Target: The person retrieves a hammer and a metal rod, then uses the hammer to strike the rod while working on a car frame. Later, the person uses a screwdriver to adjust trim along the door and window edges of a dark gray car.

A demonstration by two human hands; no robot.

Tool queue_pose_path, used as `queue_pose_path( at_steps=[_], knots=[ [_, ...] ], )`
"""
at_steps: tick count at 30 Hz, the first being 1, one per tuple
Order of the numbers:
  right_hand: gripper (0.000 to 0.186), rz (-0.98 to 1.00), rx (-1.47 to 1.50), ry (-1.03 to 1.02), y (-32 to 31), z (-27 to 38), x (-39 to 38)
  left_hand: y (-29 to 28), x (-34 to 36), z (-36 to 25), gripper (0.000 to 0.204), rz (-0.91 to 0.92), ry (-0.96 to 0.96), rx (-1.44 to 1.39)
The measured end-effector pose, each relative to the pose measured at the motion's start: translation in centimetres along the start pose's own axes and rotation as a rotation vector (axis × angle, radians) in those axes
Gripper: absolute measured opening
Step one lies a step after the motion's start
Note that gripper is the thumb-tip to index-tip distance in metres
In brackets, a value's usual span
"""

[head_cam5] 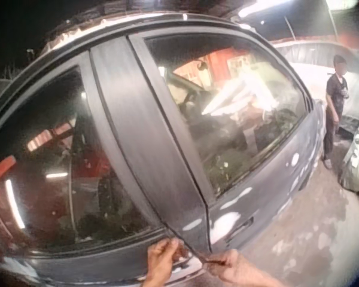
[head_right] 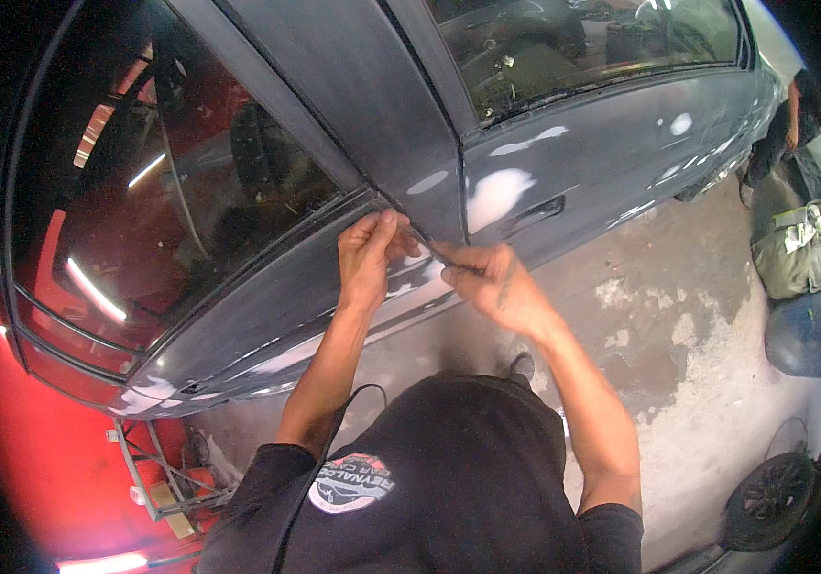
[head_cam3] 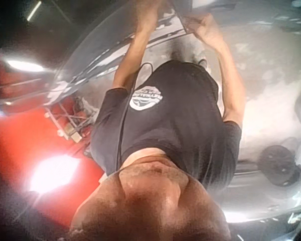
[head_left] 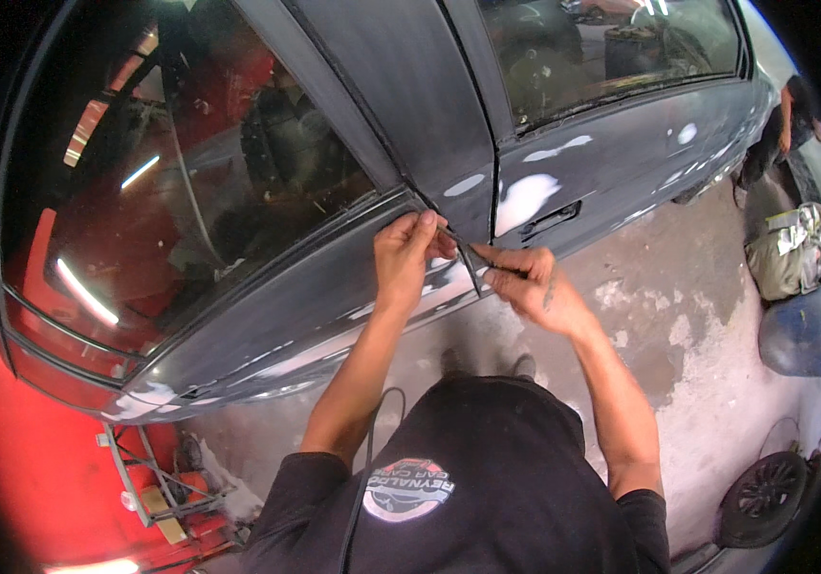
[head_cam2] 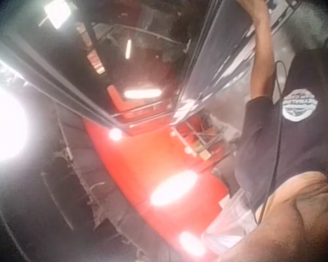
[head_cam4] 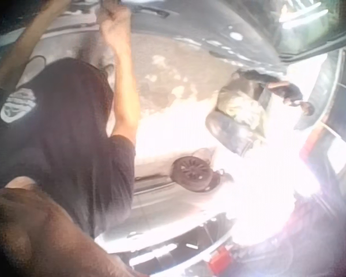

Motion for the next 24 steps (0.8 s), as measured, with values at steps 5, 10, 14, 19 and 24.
queue_pose_path(
  at_steps=[5, 10, 14, 19, 24],
  knots=[
    [0.041, 0.184, 0.119, 0.076, -1.8, -0.8, 1.8, 0.1, 0.1, 0.1, 0.032, -0.051, 0.02, -0.015],
    [0.043, 0.253, -0.022, 0.116, -3.5, 1.1, 3.1, 0.4, 0.1, -0.2, 0.035, -0.095, 0.056, -0.019],
    [0.042, 0.318, -0.064, 0.116, -4.0, 1.8, 4.3, 0.1, 0.2, -0.1, 0.036, -0.137, 0.077, -0.043],
    [0.035, 0.336, -0.081, 0.096, -4.4, 2.0, 4.9, 0.3, 0.1, -0.2, 0.036, -0.199, 0.109, -0.083],
    [0.03, 0.325, -0.424, -0.185, -4.6, 5.3, 5.6, 0.3, 0.1, -0.4, 0.035, -0.257, 0.171, -0.133]
  ],
)
Point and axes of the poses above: each hand's wrist, its own x-axis towards the middle knuckle, its own y-axis out of the palm, z = x × y, the point moved 10 cm from there along x, towards the middle knuckle, and after that the axes turned 4 degrees about z, right-handed, at the moved point
